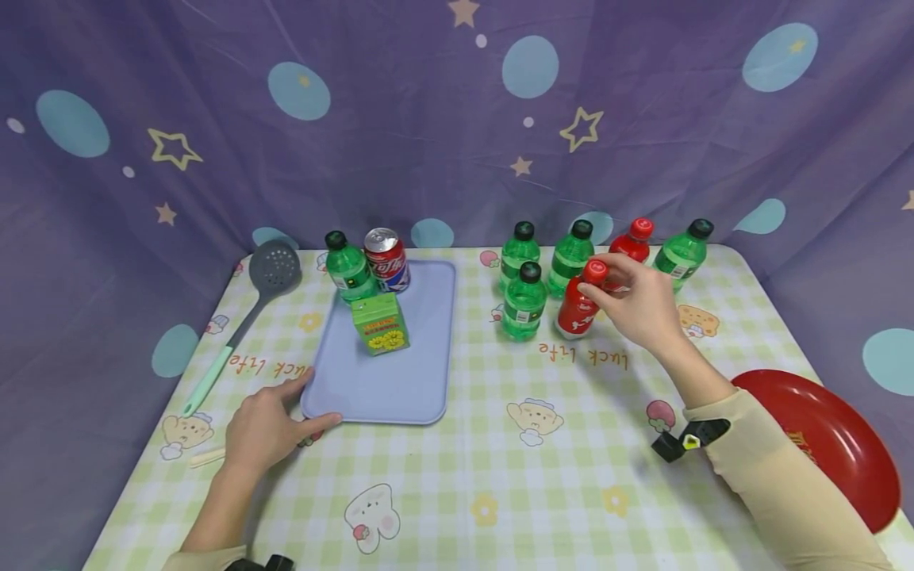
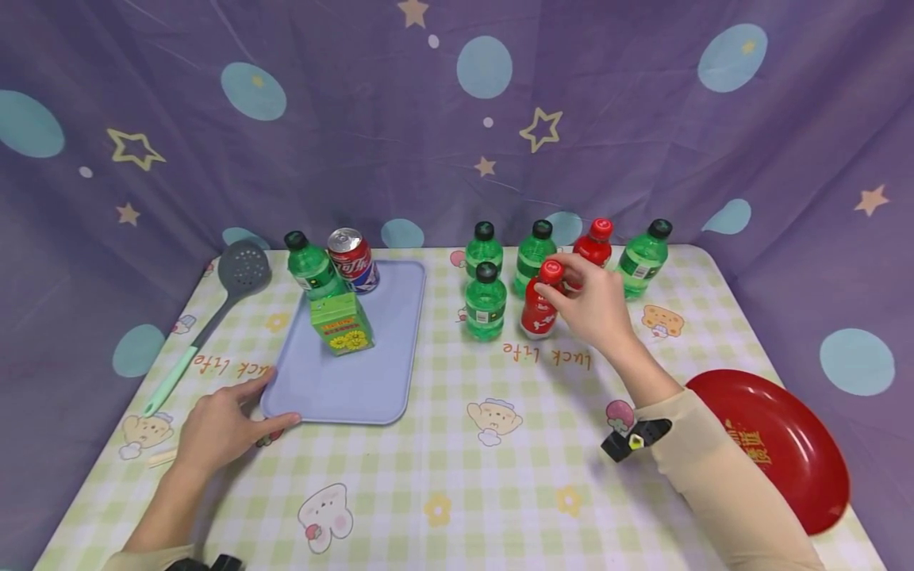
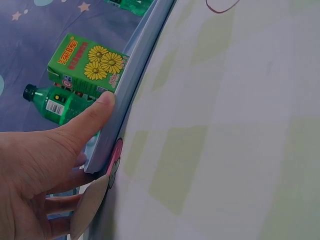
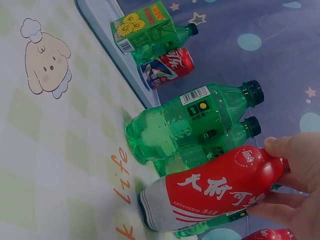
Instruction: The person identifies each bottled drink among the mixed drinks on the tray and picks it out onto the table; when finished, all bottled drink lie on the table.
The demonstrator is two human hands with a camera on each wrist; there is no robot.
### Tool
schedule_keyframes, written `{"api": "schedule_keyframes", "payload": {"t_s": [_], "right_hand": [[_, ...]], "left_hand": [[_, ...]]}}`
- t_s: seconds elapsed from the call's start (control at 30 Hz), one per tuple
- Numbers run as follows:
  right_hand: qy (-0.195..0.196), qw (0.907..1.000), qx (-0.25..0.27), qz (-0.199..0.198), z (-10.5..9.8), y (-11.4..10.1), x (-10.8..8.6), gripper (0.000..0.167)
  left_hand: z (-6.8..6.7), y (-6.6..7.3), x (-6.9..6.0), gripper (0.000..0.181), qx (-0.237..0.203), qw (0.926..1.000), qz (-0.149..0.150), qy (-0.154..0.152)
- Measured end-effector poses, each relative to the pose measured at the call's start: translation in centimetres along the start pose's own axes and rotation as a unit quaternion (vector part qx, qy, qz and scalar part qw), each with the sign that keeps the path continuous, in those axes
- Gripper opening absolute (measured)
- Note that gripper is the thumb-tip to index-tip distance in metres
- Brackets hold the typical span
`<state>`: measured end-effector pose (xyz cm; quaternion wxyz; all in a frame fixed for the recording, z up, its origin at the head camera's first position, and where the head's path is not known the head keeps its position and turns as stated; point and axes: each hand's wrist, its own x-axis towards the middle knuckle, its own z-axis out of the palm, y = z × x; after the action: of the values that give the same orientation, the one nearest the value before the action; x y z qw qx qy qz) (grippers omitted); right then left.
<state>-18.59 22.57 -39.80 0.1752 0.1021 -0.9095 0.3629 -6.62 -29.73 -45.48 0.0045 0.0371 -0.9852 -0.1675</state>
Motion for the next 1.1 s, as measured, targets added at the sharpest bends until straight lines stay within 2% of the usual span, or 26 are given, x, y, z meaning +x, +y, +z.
{"api": "schedule_keyframes", "payload": {"t_s": [0.47, 0.93, 1.1], "right_hand": [[-0.028, 0.9996, 0.000, -0.007, -0.4, 0.0, 0.1, 0.040], [-0.053, 0.9983, 0.005, -0.024, -0.9, 0.1, 0.3, 0.039], [-0.062, 0.9973, -0.001, -0.039, -1.1, 0.0, 1.0, 0.039]], "left_hand": [[0.1, -0.1, 0.0, 0.104, 0.002, 0.9998, 0.011, 0.014], [0.0, 0.0, -0.1, 0.107, 0.003, 1.0000, 0.003, 0.008], [0.0, -0.1, 0.1, 0.106, 0.004, 1.0000, 0.005, 0.004]]}}
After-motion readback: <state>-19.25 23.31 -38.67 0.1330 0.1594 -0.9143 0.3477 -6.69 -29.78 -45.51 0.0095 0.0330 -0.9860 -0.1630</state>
